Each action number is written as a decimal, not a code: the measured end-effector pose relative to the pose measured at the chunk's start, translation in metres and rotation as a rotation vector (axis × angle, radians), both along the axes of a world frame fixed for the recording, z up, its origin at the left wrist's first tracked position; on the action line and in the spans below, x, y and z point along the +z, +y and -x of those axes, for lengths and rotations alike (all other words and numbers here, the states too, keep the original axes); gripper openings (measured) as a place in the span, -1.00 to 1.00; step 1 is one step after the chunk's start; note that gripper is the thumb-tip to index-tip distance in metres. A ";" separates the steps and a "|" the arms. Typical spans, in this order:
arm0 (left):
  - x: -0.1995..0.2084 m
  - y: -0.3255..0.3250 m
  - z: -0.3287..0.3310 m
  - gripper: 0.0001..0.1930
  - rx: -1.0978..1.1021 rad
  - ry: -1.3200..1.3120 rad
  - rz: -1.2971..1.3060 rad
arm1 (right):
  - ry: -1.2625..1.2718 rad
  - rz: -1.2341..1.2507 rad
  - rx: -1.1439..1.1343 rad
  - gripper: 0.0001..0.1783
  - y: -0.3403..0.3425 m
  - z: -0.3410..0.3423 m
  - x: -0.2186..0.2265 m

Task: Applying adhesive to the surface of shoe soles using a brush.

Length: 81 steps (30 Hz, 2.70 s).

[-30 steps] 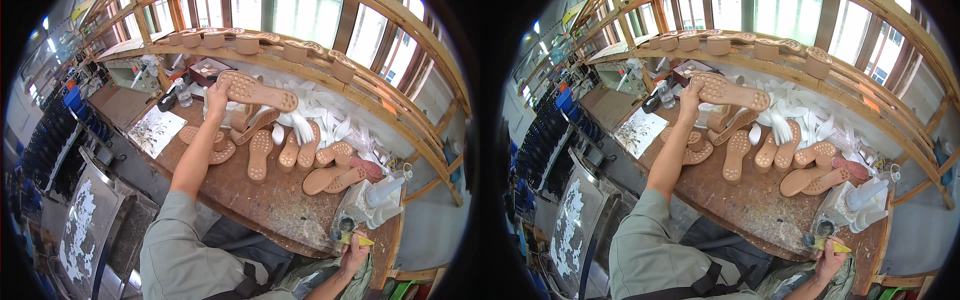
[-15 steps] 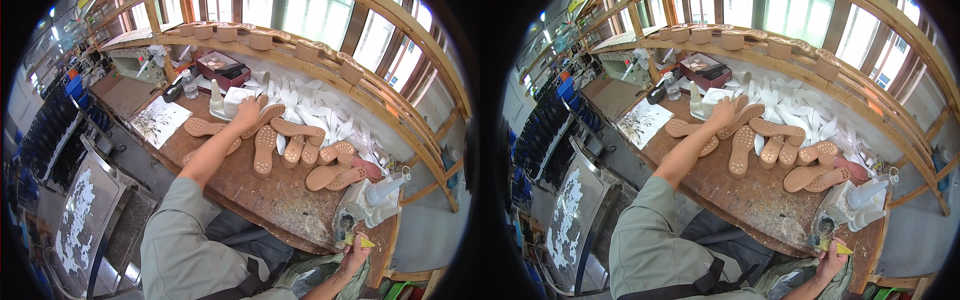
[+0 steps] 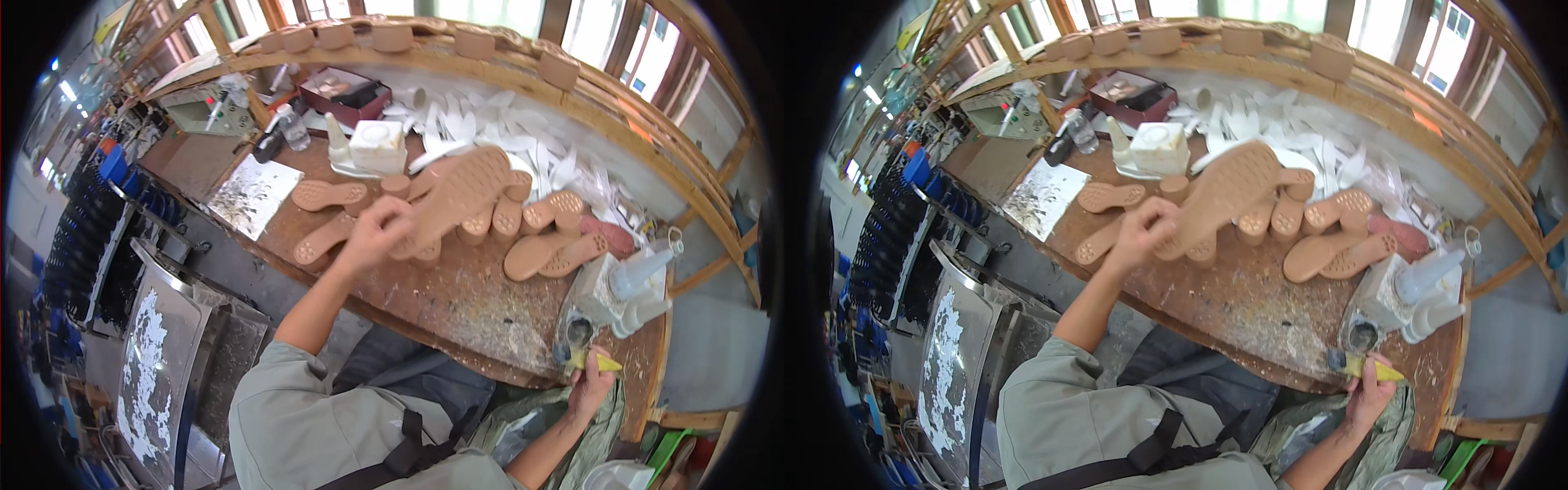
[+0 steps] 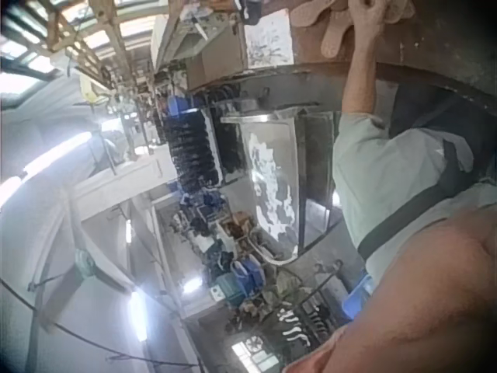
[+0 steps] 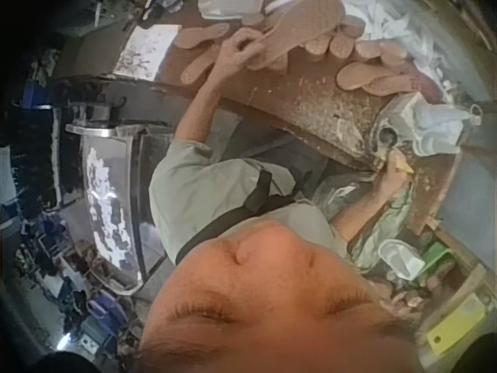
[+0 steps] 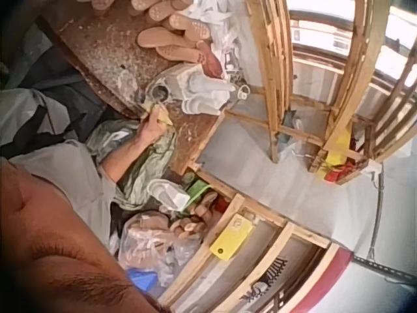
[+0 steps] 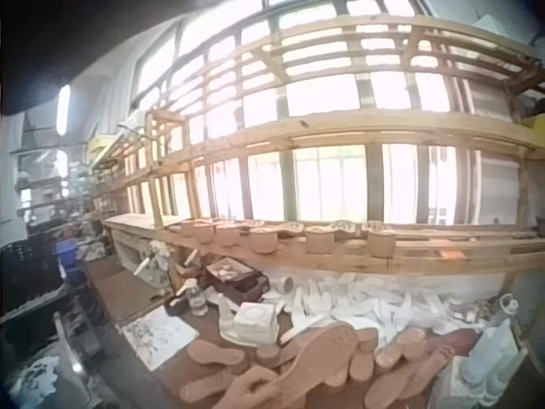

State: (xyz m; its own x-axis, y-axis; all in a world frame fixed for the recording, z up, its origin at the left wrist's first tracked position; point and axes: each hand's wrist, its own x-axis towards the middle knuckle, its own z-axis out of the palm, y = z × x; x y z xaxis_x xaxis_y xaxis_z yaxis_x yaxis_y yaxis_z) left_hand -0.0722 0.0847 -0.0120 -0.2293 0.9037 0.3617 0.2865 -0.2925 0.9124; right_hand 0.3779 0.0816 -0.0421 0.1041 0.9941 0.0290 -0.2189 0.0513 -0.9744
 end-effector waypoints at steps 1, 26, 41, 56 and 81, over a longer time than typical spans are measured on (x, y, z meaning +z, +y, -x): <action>-0.006 -0.009 -0.023 -0.88 0.004 0.187 -0.105 | 0.014 0.005 0.011 -0.79 0.002 0.000 0.000; -0.041 0.043 -0.193 -0.08 -0.563 1.126 0.224 | -1.029 0.044 -0.063 -0.77 0.056 -0.025 0.021; -0.025 0.024 -0.158 0.10 -0.094 0.434 -0.176 | -0.972 0.111 -0.046 -0.78 0.058 -0.016 0.032; -0.067 -0.051 -0.139 0.12 -0.159 0.145 -0.223 | -0.940 0.008 -0.104 -0.80 0.044 -0.030 0.021; -0.005 -0.129 -0.115 -0.05 -1.070 -1.597 0.610 | -0.044 -0.277 -0.135 -0.81 -0.056 0.105 0.121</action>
